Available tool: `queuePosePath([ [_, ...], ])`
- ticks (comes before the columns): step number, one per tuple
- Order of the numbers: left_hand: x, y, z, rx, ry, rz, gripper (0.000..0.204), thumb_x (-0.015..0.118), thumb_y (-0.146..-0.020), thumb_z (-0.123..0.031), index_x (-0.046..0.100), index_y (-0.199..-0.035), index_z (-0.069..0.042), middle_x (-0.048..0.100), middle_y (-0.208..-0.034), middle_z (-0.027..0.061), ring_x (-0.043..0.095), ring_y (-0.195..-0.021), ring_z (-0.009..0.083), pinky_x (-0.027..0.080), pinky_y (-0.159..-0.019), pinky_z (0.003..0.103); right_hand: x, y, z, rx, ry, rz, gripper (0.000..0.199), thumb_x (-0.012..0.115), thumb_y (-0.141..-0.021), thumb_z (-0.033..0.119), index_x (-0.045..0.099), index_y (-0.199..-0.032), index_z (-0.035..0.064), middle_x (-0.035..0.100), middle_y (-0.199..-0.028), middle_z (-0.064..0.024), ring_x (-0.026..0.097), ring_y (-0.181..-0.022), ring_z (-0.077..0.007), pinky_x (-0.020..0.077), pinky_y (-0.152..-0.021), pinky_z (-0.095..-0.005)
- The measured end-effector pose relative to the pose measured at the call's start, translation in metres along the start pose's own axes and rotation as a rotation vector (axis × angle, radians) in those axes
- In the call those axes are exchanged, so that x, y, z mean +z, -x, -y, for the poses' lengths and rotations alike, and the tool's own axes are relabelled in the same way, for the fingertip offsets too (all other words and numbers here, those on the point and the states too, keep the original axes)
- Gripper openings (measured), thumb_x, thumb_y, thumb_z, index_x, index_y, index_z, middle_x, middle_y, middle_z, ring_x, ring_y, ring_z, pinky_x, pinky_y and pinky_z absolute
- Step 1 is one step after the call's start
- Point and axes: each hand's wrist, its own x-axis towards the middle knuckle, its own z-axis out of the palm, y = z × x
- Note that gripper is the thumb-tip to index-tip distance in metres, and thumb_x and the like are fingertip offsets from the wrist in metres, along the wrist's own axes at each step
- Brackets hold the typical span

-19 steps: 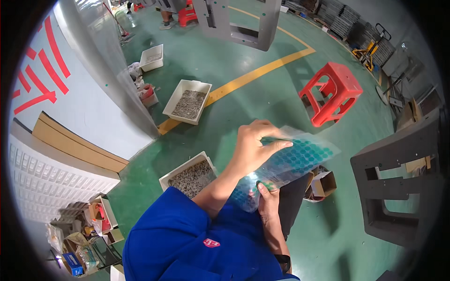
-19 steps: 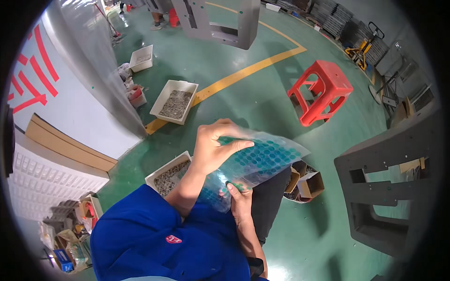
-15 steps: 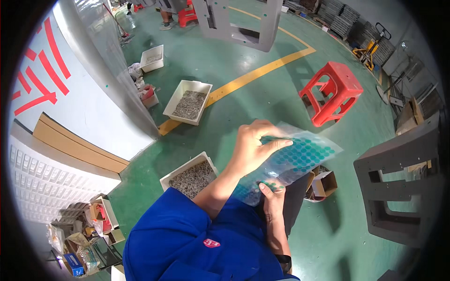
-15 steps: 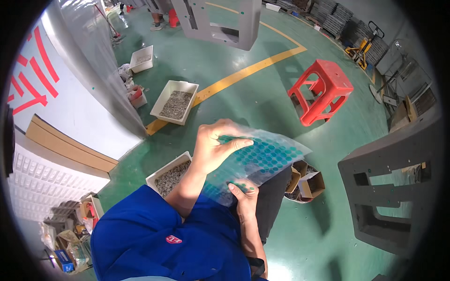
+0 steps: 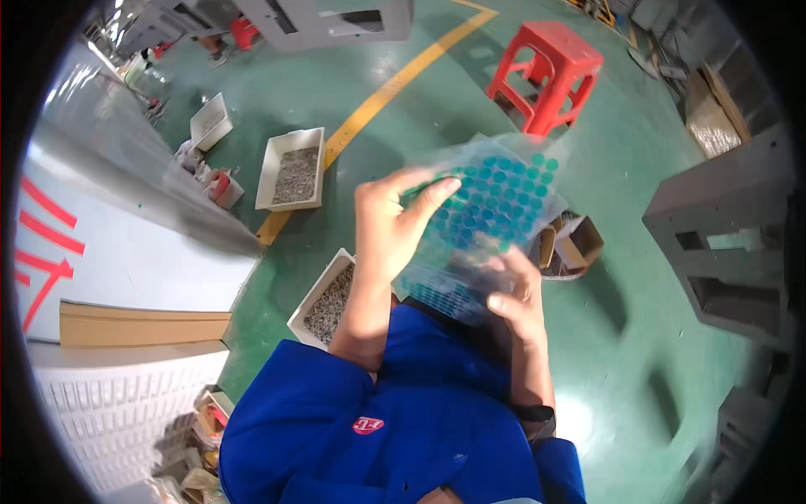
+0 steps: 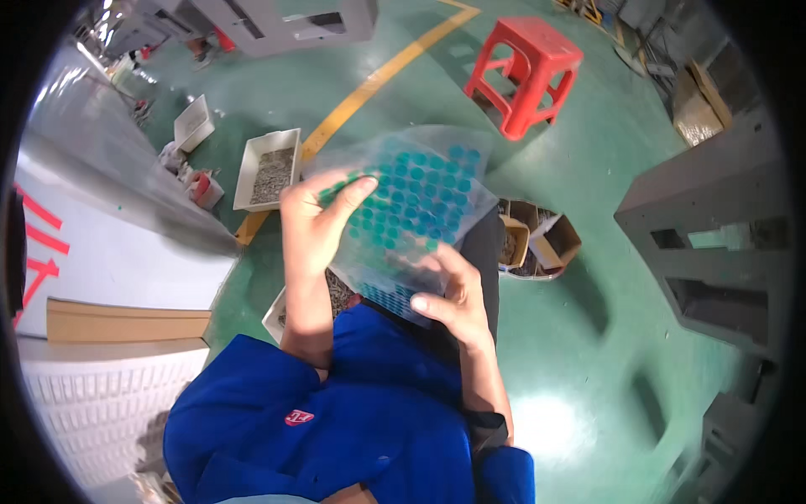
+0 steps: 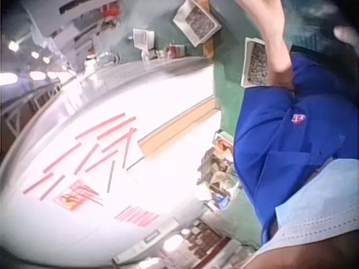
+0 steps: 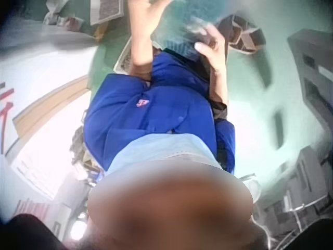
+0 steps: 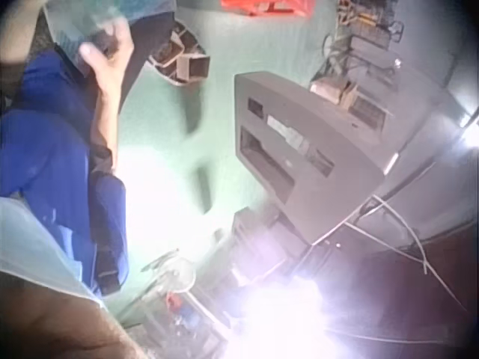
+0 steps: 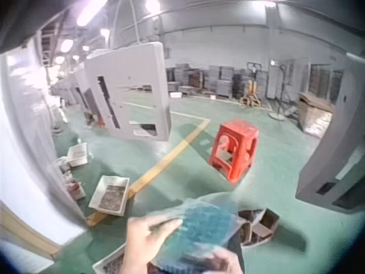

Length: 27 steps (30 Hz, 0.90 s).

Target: Manually applying small green adhesive dot labels to pre-drilled holes on a metal enclosure.

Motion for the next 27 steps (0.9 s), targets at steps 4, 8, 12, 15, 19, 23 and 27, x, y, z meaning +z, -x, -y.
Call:
queuePosePath([
  [4,0.005,0.001,0.001,-0.037,0.041,0.012,0.021,0.071,-0.084,-0.016,0.07,-0.092,0.002,0.064,-0.068,0.0031,0.052,-0.063,0.0038,0.041,-0.056,0.02,0.002,0.001,-0.004,-0.073,0.073,-0.312,0.006,0.069,-0.081,-0.001,0.069,-0.086,0.0009,0.065,-0.076,-0.0003,0.057,-0.073,-0.0058,0.0443,-0.07,-0.0205],
  [8,0.006,0.001,0.005,0.001,0.046,-0.023,0.022,0.071,-0.084,-0.018,0.07,-0.09,0.003,0.059,-0.064,-0.0012,0.045,-0.059,0.0033,0.035,-0.052,0.02,-0.004,0.001,-0.009,-0.199,0.041,-0.338,0.002,0.07,-0.08,0.0,0.068,-0.081,-0.0004,0.066,-0.073,-0.0035,0.059,-0.065,-0.0082,0.0467,-0.064,-0.0221],
  [12,0.005,-0.001,0.008,-0.013,0.142,-0.027,0.022,0.071,-0.084,-0.016,0.069,-0.088,0.005,0.059,-0.065,-0.0007,0.047,-0.058,0.004,0.038,-0.054,0.019,-0.005,0.001,-0.008,-0.216,-0.043,-0.422,0.006,0.07,-0.082,0.003,0.067,-0.08,-0.0017,0.066,-0.072,-0.0058,0.06,-0.062,-0.0099,0.0477,-0.061,-0.0235],
  [15,-0.005,-0.004,0.006,-0.092,0.171,0.064,0.023,0.068,-0.087,-0.018,0.069,-0.091,0.004,0.063,-0.074,0.0019,0.052,-0.068,0.0045,0.044,-0.065,0.02,-0.007,0.0,-0.009,-0.256,0.007,-0.445,0.009,0.069,-0.084,0.007,0.067,-0.085,-0.002,0.066,-0.072,-0.0055,0.06,-0.062,-0.0092,0.0473,-0.061,-0.0225],
  [19,-0.007,-0.011,0.006,-0.004,0.423,0.138,0.044,0.046,-0.098,-0.028,0.05,-0.126,0.006,0.061,-0.115,0.0199,0.057,-0.101,0.0152,0.045,-0.086,0.029,-0.007,0.001,-0.01,-0.238,0.083,-0.519,0.01,0.067,-0.085,0.007,0.066,-0.09,-0.002,0.065,-0.076,-0.004,0.057,-0.063,-0.008,0.0471,-0.06,-0.0223],
  [23,-0.003,-0.013,-0.008,-0.01,0.904,0.155,0.049,0.039,-0.094,-0.011,0.029,-0.139,0.006,0.043,-0.134,0.0285,0.042,-0.127,0.0343,0.041,-0.099,0.047,-0.023,0.004,-0.012,-0.214,0.194,-0.701,0.016,0.066,-0.086,0.011,0.064,-0.097,-0.0015,0.064,-0.082,-0.0025,0.058,-0.069,-0.0093,0.0488,-0.062,-0.0245],
  [27,-0.008,-0.012,-0.026,0.056,0.864,0.189,0.059,0.036,-0.084,0.005,0.022,-0.142,0.006,0.03,-0.141,0.0334,0.027,-0.135,0.0432,0.032,-0.106,0.057,-0.064,0.019,-0.045,-0.37,0.773,-0.665,0.022,0.063,-0.087,0.011,0.062,-0.106,-0.0004,0.064,-0.098,-0.005,0.059,-0.085,-0.0122,0.0493,-0.077,-0.0263],
])
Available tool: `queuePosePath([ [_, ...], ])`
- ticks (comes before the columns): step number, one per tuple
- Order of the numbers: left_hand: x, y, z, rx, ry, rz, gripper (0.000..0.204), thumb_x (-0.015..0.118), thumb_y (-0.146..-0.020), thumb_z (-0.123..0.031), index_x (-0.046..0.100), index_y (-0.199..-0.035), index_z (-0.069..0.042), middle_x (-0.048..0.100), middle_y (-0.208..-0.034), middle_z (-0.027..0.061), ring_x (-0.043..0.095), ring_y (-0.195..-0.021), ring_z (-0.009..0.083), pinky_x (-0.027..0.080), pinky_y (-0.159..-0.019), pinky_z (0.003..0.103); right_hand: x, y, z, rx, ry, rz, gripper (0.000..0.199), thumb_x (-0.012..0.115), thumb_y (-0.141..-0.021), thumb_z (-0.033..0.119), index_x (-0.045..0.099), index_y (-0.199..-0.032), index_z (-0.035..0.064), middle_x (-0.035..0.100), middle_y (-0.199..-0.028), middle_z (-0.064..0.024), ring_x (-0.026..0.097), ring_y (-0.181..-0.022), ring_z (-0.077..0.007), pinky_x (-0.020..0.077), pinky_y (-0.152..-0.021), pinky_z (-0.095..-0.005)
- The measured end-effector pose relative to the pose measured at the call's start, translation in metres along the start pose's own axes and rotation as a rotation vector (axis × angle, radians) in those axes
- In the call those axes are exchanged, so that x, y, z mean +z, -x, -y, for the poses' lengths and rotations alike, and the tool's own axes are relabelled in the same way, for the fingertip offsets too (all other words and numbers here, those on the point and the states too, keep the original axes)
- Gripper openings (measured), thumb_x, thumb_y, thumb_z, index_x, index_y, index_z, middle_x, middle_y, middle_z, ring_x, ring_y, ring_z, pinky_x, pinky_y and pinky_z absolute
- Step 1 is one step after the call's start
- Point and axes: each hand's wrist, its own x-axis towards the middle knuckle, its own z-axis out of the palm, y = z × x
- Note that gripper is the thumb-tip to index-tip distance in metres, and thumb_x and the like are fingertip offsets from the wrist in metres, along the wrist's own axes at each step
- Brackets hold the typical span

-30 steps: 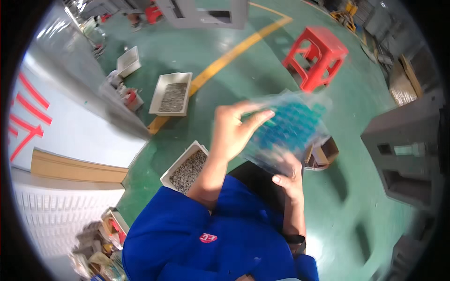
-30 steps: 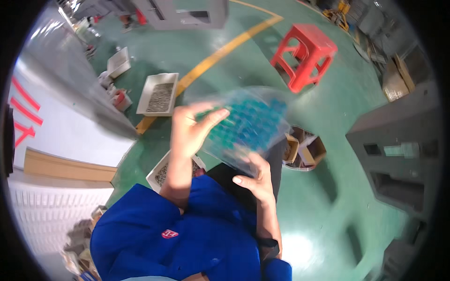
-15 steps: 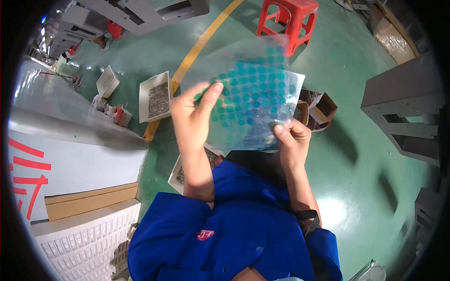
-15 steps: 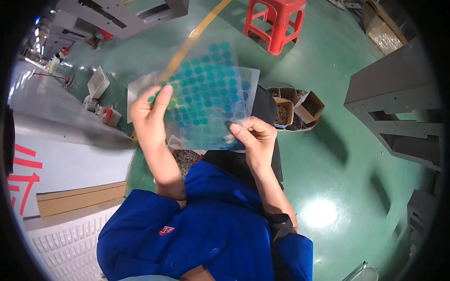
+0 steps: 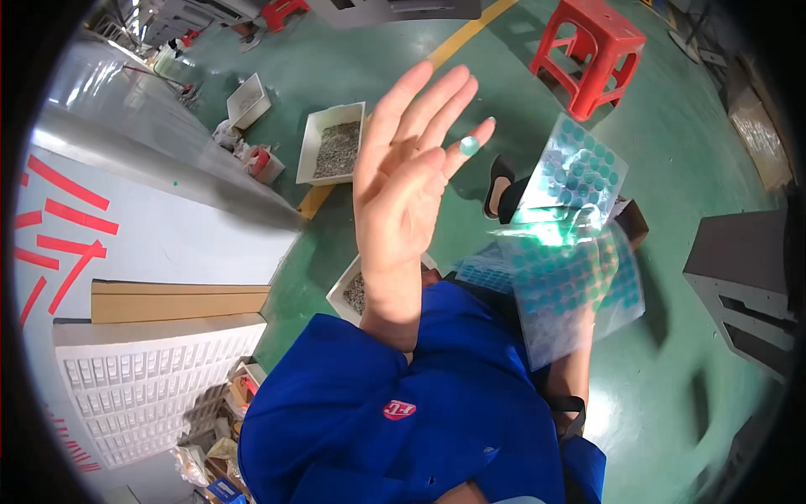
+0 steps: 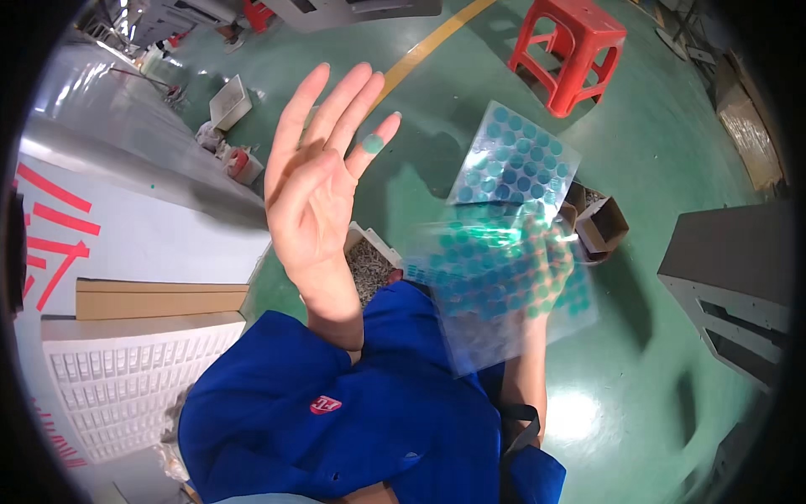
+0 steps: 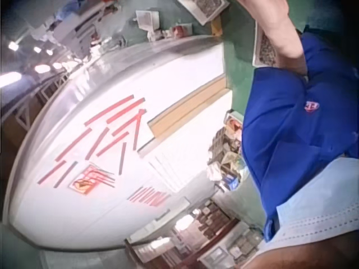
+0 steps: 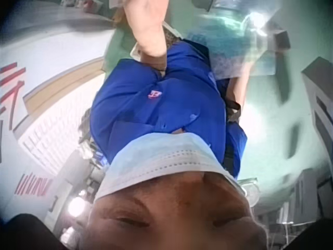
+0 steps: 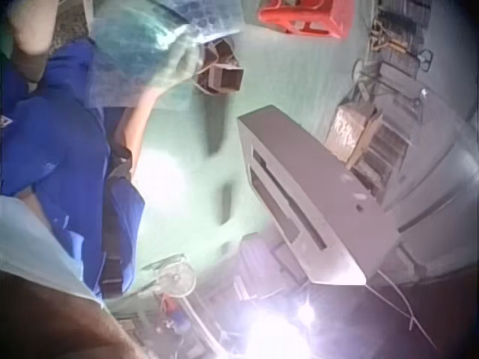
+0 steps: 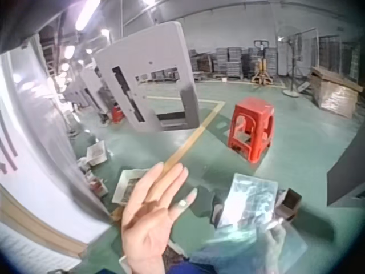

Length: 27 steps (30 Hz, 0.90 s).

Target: Manually applying small green adhesive dot labels to pre-drilled holes on a metal enclosure.

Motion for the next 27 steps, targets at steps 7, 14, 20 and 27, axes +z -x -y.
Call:
queuePosePath([
  [7,-0.001,0.011,-0.006,0.026,-0.024,0.066,0.065,0.036,-0.081,0.011,0.018,-0.142,0.008,0.022,-0.142,0.0382,0.021,-0.136,0.0473,0.028,-0.107,0.058,0.01,-0.003,0.008,0.439,-0.753,-0.009,0.018,0.057,-0.089,0.006,0.062,-0.104,-0.0026,0.064,-0.102,-0.0063,0.061,-0.094,-0.0143,0.0483,-0.082,-0.0255],
  [14,-0.008,0.01,0.001,0.001,-0.111,0.048,0.063,0.038,-0.079,0.015,0.027,-0.14,0.006,0.032,-0.14,0.0338,0.028,-0.135,0.0433,0.027,-0.11,0.05,0.015,0.001,0.011,0.809,-0.923,-0.219,0.034,0.047,-0.095,0.016,0.05,-0.127,0.0064,0.054,-0.125,-0.008,0.054,-0.112,-0.0194,0.0452,-0.095,-0.0315],
  [20,-0.011,0.011,0.01,0.047,-0.217,0.058,0.062,0.042,-0.076,0.019,0.035,-0.136,0.006,0.04,-0.138,0.028,0.037,-0.132,0.0377,0.034,-0.107,0.044,0.015,0.004,0.002,0.118,0.279,0.255,0.04,0.053,-0.092,0.012,0.043,-0.129,0.0017,0.054,-0.123,-0.0094,0.053,-0.112,-0.0183,0.0431,-0.096,-0.0282],
  [27,-0.017,0.008,0.011,0.139,-0.242,0.074,0.054,0.045,-0.073,0.021,0.048,-0.125,0.006,0.046,-0.132,0.0285,0.041,-0.129,0.0391,0.037,-0.107,0.041,0.013,0.015,-0.022,0.602,-0.862,0.105,0.034,0.055,-0.092,0.012,0.049,-0.125,0.0052,0.055,-0.118,-0.0061,0.054,-0.107,-0.0168,0.0452,-0.093,-0.0302],
])
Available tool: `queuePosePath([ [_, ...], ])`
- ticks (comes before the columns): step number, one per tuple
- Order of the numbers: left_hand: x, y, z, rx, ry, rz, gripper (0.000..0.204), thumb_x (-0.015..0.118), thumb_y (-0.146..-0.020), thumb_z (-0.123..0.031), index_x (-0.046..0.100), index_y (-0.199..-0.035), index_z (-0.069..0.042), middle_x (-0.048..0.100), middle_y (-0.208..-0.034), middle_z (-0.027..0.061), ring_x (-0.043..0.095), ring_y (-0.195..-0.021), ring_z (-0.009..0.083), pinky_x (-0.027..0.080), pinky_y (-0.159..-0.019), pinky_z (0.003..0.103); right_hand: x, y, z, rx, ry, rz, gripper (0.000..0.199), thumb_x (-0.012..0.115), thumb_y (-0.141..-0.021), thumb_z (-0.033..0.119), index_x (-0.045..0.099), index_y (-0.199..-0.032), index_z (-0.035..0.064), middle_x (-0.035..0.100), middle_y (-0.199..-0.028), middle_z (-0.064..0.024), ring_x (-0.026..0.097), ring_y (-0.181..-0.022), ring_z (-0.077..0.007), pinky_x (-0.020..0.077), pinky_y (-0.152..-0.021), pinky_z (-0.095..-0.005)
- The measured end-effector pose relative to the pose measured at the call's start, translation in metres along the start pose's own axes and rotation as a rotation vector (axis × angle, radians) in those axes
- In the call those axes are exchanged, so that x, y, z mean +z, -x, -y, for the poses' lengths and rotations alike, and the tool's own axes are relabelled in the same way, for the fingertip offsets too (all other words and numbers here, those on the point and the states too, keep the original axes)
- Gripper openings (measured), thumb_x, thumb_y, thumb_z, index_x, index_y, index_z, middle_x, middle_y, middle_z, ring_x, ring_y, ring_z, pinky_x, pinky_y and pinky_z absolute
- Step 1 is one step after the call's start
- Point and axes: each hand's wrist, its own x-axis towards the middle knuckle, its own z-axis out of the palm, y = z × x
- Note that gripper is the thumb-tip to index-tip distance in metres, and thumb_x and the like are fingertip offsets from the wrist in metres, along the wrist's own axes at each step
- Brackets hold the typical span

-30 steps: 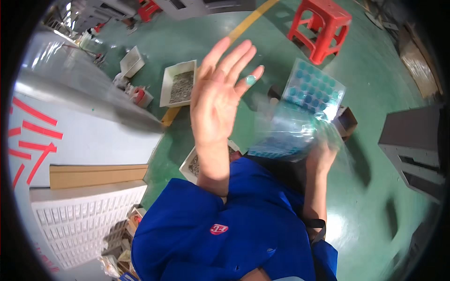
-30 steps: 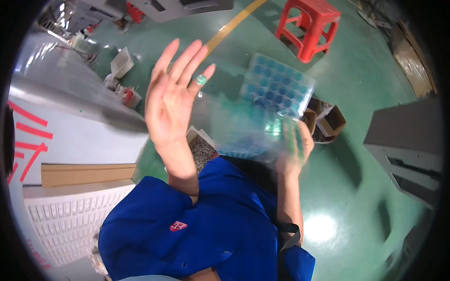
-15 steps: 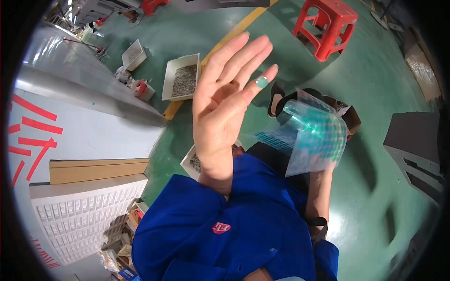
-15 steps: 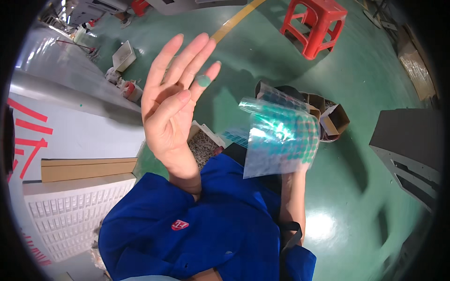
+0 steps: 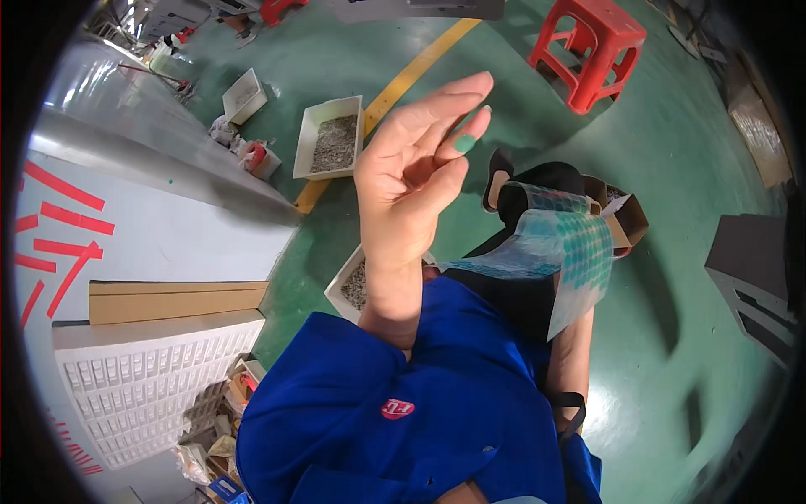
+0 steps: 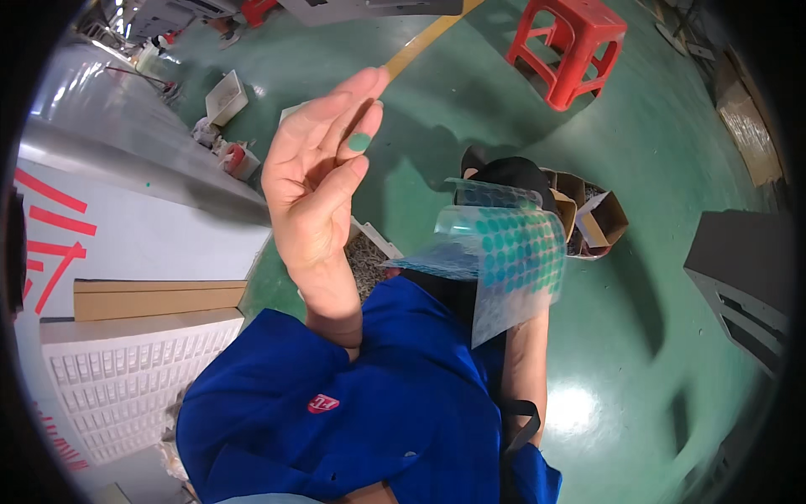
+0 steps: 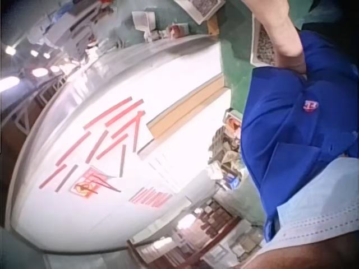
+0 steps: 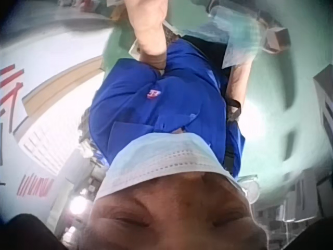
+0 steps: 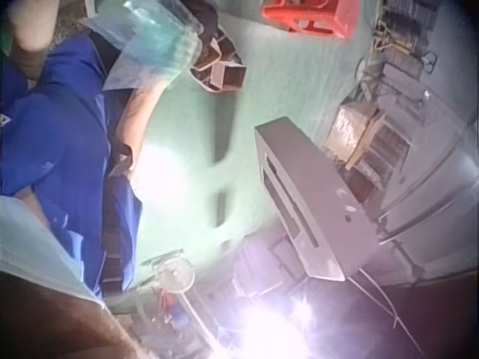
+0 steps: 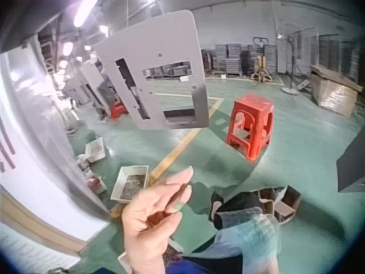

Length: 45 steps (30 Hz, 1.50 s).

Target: Manually applying small green adhesive dot labels to pre-drilled holes on a metal enclosure.

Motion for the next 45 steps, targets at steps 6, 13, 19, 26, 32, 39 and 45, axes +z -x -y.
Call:
queuePosePath([
  [6,0.002,0.001,0.002,-0.037,0.036,-0.143,0.033,0.057,-0.076,0.015,0.058,-0.108,0.003,0.06,-0.116,0.0235,0.056,-0.115,0.0341,0.048,-0.096,0.036,0.007,-0.007,0.004,-0.04,-0.184,-0.013,0.043,0.058,-0.091,0.018,0.046,-0.131,0.0075,0.051,-0.13,-0.0072,0.05,-0.118,-0.0225,0.0385,-0.103,-0.0404],
  [13,0.007,-0.006,0.005,-0.059,0.168,-0.169,0.011,0.051,-0.092,0.001,0.058,-0.101,0.003,0.061,-0.112,0.0175,0.057,-0.114,0.032,0.056,-0.087,0.038,-0.07,-0.038,-0.042,-0.193,0.598,0.0,0.035,0.048,-0.094,0.016,0.047,-0.126,0.0033,0.053,-0.126,-0.0114,0.05,-0.116,-0.0237,0.0391,-0.102,-0.035],
  [19,-0.002,-0.007,0.01,-0.069,0.159,-0.197,0.013,0.049,-0.092,0.004,0.059,-0.099,0.001,0.061,-0.112,0.0157,0.057,-0.114,0.0299,0.055,-0.088,0.038,-0.016,-0.018,-0.019,-0.08,0.811,0.018,0.034,0.05,-0.093,0.017,0.047,-0.124,0.0019,0.054,-0.12,-0.0104,0.052,-0.111,-0.0212,0.0415,-0.097,-0.0296],
  [26,-0.002,-0.011,0.026,-0.226,0.054,-0.207,0.01,0.057,-0.09,-0.005,0.063,-0.097,-0.001,0.067,-0.1,0.0116,0.063,-0.081,0.0122,0.043,-0.054,0.018,0.017,-0.009,-0.008,-0.05,0.319,0.133,0.024,0.054,-0.091,0.017,0.057,-0.11,0.0018,0.059,-0.1,-0.0048,0.057,-0.088,-0.0135,0.0482,-0.079,-0.0271],
  [32,-0.005,-0.012,0.036,-0.33,-0.088,-0.19,0.011,0.057,-0.09,-0.007,0.065,-0.096,-0.004,0.068,-0.092,0.0072,0.046,-0.059,0.001,0.028,-0.045,0.015,0.044,0.005,-0.022,-0.136,0.817,0.282,0.01,0.062,-0.087,0.002,0.061,-0.096,-0.0012,0.061,-0.073,-0.0031,0.053,-0.064,-0.008,0.0446,-0.06,-0.0222],
  [39,0.008,-0.053,0.076,-0.289,-0.107,-0.097,0.019,0.059,-0.082,-0.006,0.066,-0.1,-0.004,0.066,-0.094,0.0032,0.049,-0.081,0.0041,0.035,-0.069,0.021,0.05,0.007,-0.029,-0.378,1.106,0.363,0.01,0.065,-0.083,0.007,0.064,-0.092,0.0028,0.06,-0.065,-0.012,0.059,-0.053,-0.0229,0.0461,-0.052,-0.031],
  [45,0.017,-0.114,0.14,-0.415,-0.058,0.004,0.031,0.061,-0.078,-0.007,0.061,-0.109,-0.003,0.065,-0.101,0.0055,0.054,-0.086,0.0099,0.04,-0.067,0.023,0.051,0.011,-0.027,-0.46,1.172,0.413,0.013,0.067,-0.079,0.004,0.063,-0.092,0.0044,0.059,-0.064,-0.0135,0.061,-0.057,-0.0294,0.047,-0.052,-0.0373],
])
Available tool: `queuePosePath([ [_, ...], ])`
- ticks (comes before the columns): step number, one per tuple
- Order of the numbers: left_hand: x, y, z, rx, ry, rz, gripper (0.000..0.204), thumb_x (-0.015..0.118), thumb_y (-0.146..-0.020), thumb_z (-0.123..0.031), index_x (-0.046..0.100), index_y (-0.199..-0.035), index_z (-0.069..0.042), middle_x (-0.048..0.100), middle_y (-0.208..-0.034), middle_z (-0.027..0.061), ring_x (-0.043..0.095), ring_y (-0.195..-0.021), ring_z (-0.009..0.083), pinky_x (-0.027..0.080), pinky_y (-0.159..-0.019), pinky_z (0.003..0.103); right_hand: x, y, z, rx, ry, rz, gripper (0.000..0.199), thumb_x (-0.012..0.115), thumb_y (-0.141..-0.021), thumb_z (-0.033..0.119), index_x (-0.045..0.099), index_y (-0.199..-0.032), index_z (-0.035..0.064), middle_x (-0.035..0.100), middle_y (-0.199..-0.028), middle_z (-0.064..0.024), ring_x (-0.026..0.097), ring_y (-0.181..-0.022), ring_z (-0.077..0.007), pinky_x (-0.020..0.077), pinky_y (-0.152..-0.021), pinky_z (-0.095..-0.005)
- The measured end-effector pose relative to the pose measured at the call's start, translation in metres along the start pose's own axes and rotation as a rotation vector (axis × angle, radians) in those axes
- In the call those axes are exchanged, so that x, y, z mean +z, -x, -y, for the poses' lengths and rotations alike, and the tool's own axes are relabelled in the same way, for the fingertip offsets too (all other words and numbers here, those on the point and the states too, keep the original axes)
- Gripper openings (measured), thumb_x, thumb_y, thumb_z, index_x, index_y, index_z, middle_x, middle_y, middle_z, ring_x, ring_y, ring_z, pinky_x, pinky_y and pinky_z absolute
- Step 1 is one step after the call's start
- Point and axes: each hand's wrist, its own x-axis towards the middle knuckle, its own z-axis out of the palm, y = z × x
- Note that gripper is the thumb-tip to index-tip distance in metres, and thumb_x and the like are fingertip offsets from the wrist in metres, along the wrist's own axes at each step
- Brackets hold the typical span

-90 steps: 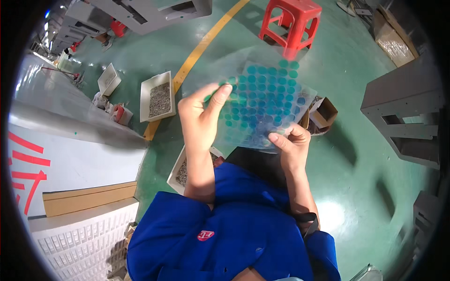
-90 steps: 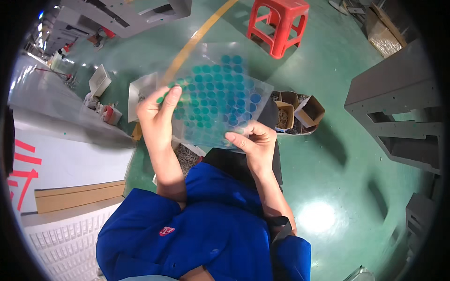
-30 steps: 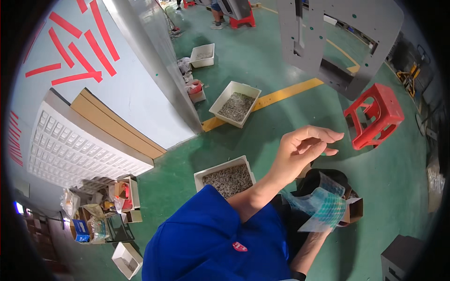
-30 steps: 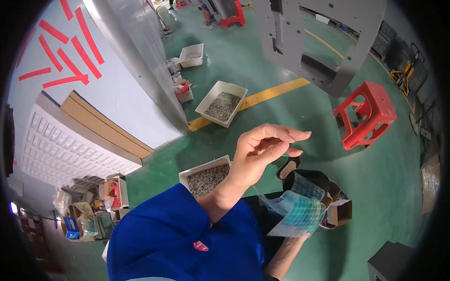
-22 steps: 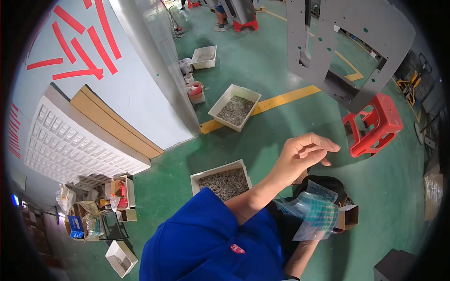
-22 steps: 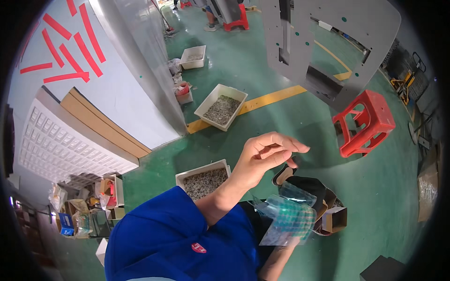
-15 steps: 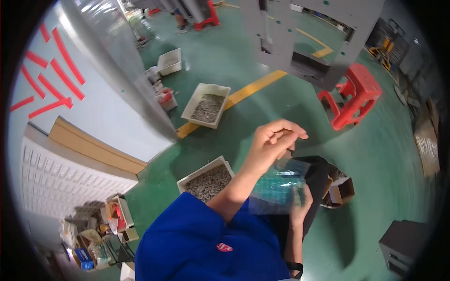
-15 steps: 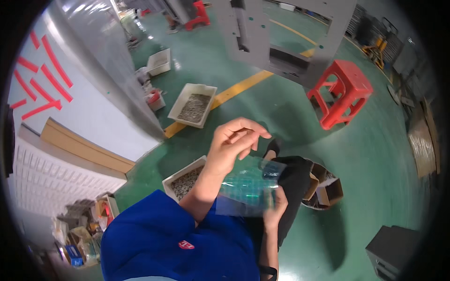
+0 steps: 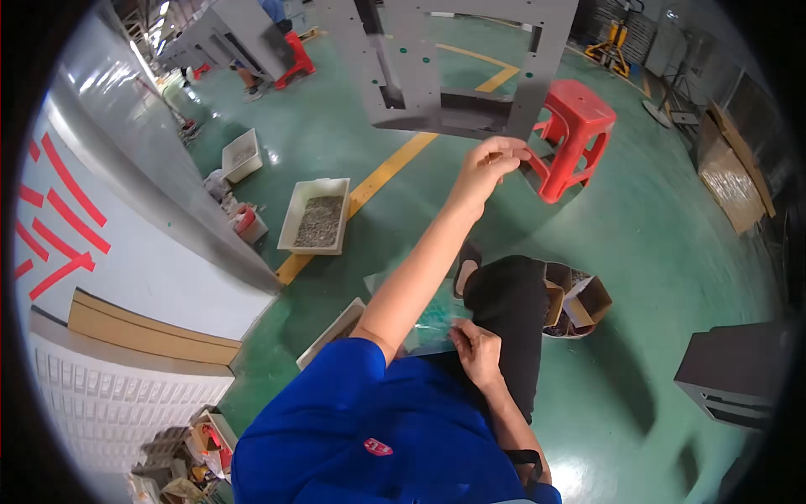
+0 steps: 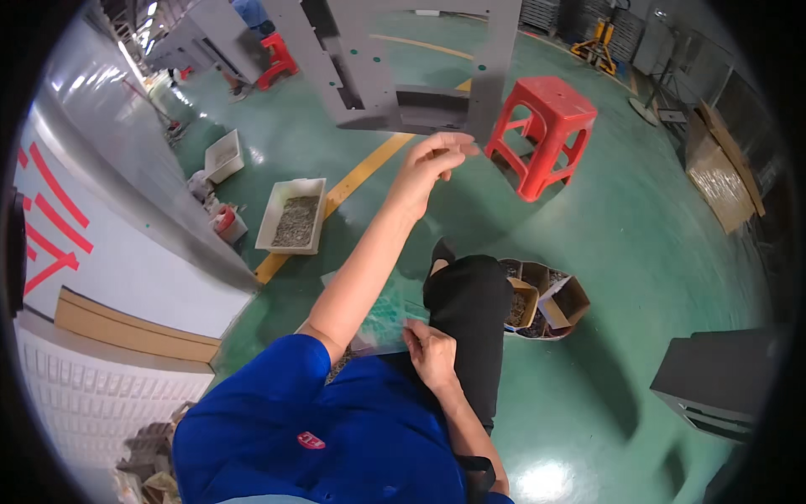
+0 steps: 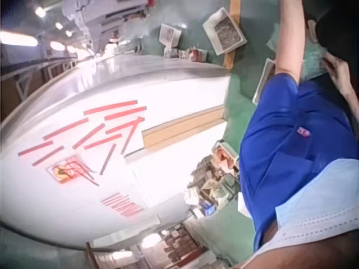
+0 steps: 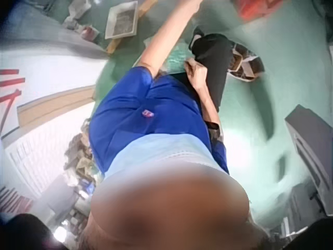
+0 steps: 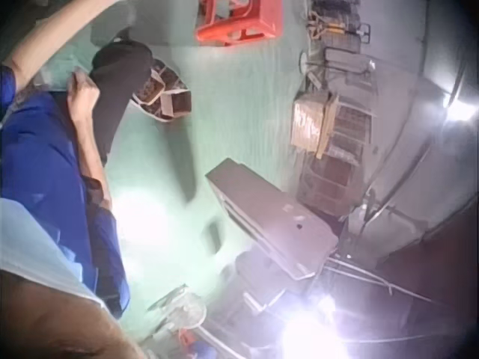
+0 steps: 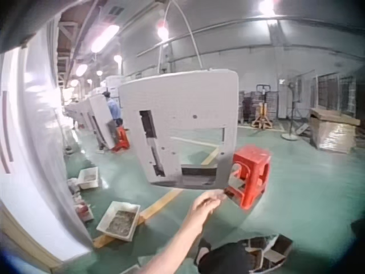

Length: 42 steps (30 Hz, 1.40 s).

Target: Manually applying small green adhesive dot labels to pre-drilled holes on a metal enclosure.

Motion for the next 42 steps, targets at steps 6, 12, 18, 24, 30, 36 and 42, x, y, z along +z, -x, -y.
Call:
queuePosePath([
  [6,0.032,-0.093,0.026,0.176,-0.165,-0.29,0.059,0.062,-0.07,-0.002,0.044,-0.126,0.002,0.059,-0.102,0.0111,0.059,-0.084,0.0152,0.046,-0.063,0.028,0.0,0.001,-0.002,-0.045,0.03,-0.018,0.014,0.067,-0.079,0.006,0.063,-0.092,0.006,0.061,-0.064,-0.0118,0.062,-0.057,-0.0279,0.0481,-0.051,-0.0348],
  [12,0.03,-0.126,0.03,0.012,-0.077,-0.075,0.052,0.069,-0.068,-0.005,0.049,-0.115,0.005,0.062,-0.089,0.0115,0.061,-0.072,0.0162,0.047,-0.058,0.031,0.005,0.004,-0.005,-0.087,0.033,-0.034,0.015,0.067,-0.079,0.007,0.064,-0.094,0.0063,0.063,-0.066,-0.0101,0.063,-0.057,-0.0262,0.0494,-0.052,-0.0342],
  [18,0.041,-0.101,0.032,0.122,-0.261,-0.155,0.043,0.08,-0.066,-0.019,0.059,-0.096,0.004,0.066,-0.092,0.013,0.063,-0.081,0.0181,0.049,-0.073,0.03,0.003,0.005,-0.007,-0.091,0.034,-0.045,0.015,0.066,-0.079,0.007,0.063,-0.094,0.0069,0.062,-0.065,-0.0094,0.062,-0.057,-0.0264,0.0486,-0.051,-0.0353],
  [24,0.024,-0.038,0.014,0.197,-0.125,-0.057,0.047,0.083,-0.067,-0.02,0.057,-0.098,0.003,0.064,-0.089,0.0081,0.056,-0.068,0.0092,0.046,-0.063,0.026,-0.004,0.005,-0.002,-0.079,0.073,0.006,0.013,0.064,-0.08,0.007,0.062,-0.094,0.0076,0.059,-0.064,-0.0086,0.06,-0.057,-0.0264,0.0476,-0.051,-0.0369],
  [30,-0.023,0.031,-0.029,0.164,-0.213,-0.046,0.066,0.085,-0.064,-0.018,0.046,-0.114,0.001,0.055,-0.09,0.0028,0.042,-0.07,0.0041,0.038,-0.063,0.019,0.0,0.007,-0.007,-0.102,0.044,-0.022,0.015,0.064,-0.08,0.007,0.064,-0.094,0.0082,0.064,-0.071,-0.0096,0.064,-0.063,-0.0266,0.051,-0.055,-0.0363],
  [36,-0.081,0.087,-0.079,0.165,-0.354,-0.154,0.072,0.081,-0.063,-0.011,0.043,-0.124,0.0,0.056,-0.108,0.0074,0.053,-0.091,0.013,0.044,-0.077,0.027,0.001,0.006,-0.006,-0.111,0.053,-0.012,0.016,0.065,-0.077,0.006,0.065,-0.093,0.0083,0.062,-0.068,-0.0097,0.063,-0.059,-0.0265,0.0501,-0.053,-0.037],
  [42,-0.185,0.086,-0.089,0.139,-0.381,-0.165,0.058,0.075,-0.067,-0.014,0.051,-0.116,0.006,0.059,-0.11,0.0086,0.055,-0.103,0.0184,0.042,-0.089,0.031,-0.002,0.004,-0.007,-0.1,0.055,0.001,0.014,0.065,-0.078,0.005,0.065,-0.092,0.0071,0.062,-0.068,-0.0101,0.062,-0.061,-0.0271,0.0495,-0.054,-0.0372],
])
